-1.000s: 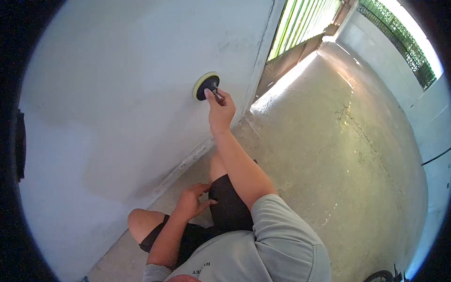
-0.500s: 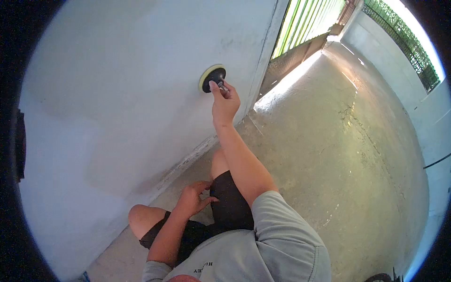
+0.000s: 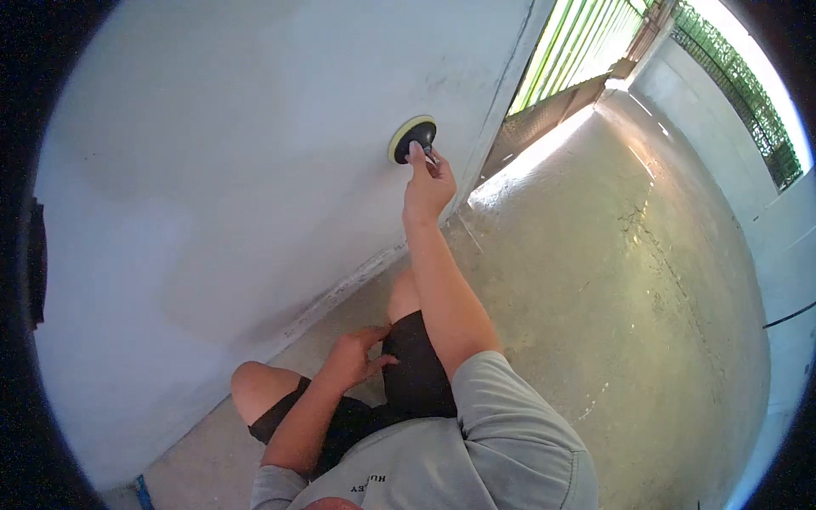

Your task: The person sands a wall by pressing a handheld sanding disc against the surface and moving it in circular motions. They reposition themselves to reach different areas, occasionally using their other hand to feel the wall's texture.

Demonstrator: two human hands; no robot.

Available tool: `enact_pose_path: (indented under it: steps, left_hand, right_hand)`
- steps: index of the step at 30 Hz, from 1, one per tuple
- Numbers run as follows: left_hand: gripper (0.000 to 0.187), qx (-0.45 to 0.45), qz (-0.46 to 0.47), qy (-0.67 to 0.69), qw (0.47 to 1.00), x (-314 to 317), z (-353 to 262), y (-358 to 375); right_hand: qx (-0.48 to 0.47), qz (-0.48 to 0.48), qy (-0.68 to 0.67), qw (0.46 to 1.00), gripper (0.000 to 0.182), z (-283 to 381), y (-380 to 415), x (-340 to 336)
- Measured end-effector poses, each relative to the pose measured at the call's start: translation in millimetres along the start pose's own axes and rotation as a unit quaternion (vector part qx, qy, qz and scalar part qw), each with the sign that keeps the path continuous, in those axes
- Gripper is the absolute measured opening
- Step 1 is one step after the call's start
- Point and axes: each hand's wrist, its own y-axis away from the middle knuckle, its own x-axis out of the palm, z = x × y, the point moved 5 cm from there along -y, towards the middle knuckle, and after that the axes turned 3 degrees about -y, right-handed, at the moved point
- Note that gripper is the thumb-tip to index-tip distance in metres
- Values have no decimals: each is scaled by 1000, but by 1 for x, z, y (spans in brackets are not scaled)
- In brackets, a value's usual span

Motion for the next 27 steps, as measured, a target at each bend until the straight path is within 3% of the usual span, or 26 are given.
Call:
enact_pose_path:
  steps: [2, 3, 4, 6, 9, 16, 19, 22, 25, 27]
  left_hand:
    - [57, -10, 0, -20, 1000, 0, 3, 1]
    - [57, -7, 1, -20, 1000, 1, 3, 0]
    - [57, 1, -3, -27, 1000, 1, 3, 1]
    - [58, 7, -6, -34, 999, 0, 3, 0]
    - [58, 3, -2, -33, 999, -1, -1, 1]
    - [57, -7, 0, -9, 1000, 1, 1, 0]
    - [58, 1, -12, -11, 1000, -2, -2, 1]
    - [59, 7, -9, -16, 1000, 0, -1, 0]
    - [60, 18, -9, -35, 999, -1, -5, -2]
    - [60, 28, -14, -64, 997, -3, -7, 0]
  right_hand:
    - [9, -27, -15, 999, 37, 5, 3, 6]
    - [-11, 0, 78, 997, 37, 10, 14, 7]
    - [-13, -3, 77, 997, 37, 7, 19, 7]
    - [-107, 81, 23, 991, 37, 10, 28, 16]
    - [-59, -1, 14, 998, 39, 12, -5, 4]
    - [-130, 75, 105, 983, 38, 0, 6, 3]
    - [-27, -40, 14, 999, 37, -1, -27, -12]
    - [-43, 5, 114, 993, 34, -8, -4, -6]
    - [-119, 78, 30, 989, 31, -7, 5, 4]
    - [-96, 39, 16, 994, 31, -5, -1, 3]
